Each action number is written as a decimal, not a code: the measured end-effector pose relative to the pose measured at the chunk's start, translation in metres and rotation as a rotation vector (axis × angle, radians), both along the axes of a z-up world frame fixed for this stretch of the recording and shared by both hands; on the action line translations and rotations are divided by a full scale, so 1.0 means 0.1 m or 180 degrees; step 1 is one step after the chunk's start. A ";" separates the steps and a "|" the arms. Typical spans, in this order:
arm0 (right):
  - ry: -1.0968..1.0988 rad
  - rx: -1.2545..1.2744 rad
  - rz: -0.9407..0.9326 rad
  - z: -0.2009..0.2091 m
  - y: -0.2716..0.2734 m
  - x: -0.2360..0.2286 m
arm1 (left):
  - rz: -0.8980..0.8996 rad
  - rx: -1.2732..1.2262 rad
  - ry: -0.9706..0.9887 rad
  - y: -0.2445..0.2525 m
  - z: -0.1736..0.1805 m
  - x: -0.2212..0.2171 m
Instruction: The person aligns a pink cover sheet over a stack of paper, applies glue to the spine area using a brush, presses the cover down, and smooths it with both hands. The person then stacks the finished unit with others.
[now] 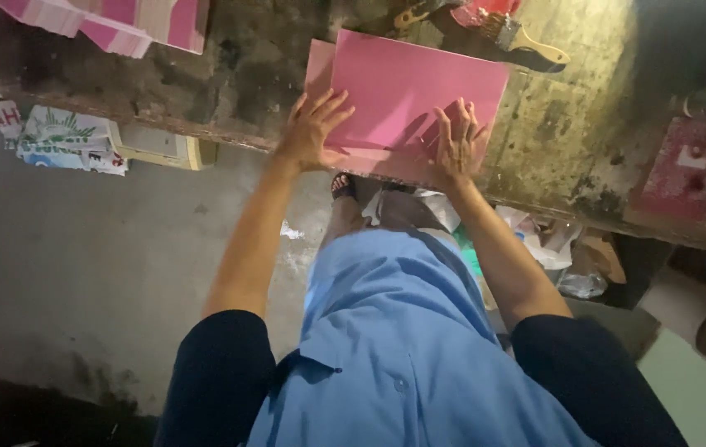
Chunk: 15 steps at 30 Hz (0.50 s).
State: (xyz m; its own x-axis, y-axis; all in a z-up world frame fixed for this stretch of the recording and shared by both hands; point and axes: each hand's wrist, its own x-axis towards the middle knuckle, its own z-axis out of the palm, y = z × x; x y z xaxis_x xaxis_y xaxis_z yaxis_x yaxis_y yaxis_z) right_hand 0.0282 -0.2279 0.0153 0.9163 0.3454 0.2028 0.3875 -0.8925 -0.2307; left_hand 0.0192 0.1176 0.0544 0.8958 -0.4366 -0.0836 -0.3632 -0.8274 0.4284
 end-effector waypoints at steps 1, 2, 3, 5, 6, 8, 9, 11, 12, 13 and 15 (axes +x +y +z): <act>-0.0088 0.0094 0.0095 -0.37 -0.01 0.03 | -0.0036 -0.0008 0.0033 0.05 -0.03 -0.01; -0.0175 0.0189 0.0189 -0.75 -0.02 0.05 | -0.0072 -0.0017 0.0065 0.10 -0.07 -0.03; -0.0176 0.0183 0.0200 -0.59 0.22 0.00 | -0.0060 -0.0023 0.0064 0.13 -0.04 -0.02; -0.0135 0.0861 0.0469 -0.30 0.73 -0.12 | -0.0169 0.0167 0.0088 0.20 0.01 -0.02; -0.0134 0.0866 0.0485 0.07 0.89 -0.09 | -0.0154 0.0171 0.0088 0.22 0.12 0.02; 0.0567 0.1252 0.1378 0.80 1.20 -0.05 | -0.0403 0.0309 0.0505 0.25 0.34 0.09; 0.0565 0.1249 0.1381 0.69 1.27 -0.07 | -0.0400 0.0307 0.0502 0.23 0.39 0.11; -0.0026 0.1511 0.1292 0.47 1.43 -0.11 | -0.0453 0.0571 0.0554 0.22 0.51 0.14; -0.0026 0.1519 0.1301 0.44 1.46 -0.12 | -0.0444 0.0578 0.0554 0.22 0.45 0.16; -0.0004 0.1612 0.1203 0.41 1.48 -0.12 | -0.0515 0.0586 0.0580 0.23 0.39 0.17; 0.0025 0.1703 0.1108 0.40 1.52 -0.14 | -0.0581 0.0589 0.0610 0.23 0.33 0.19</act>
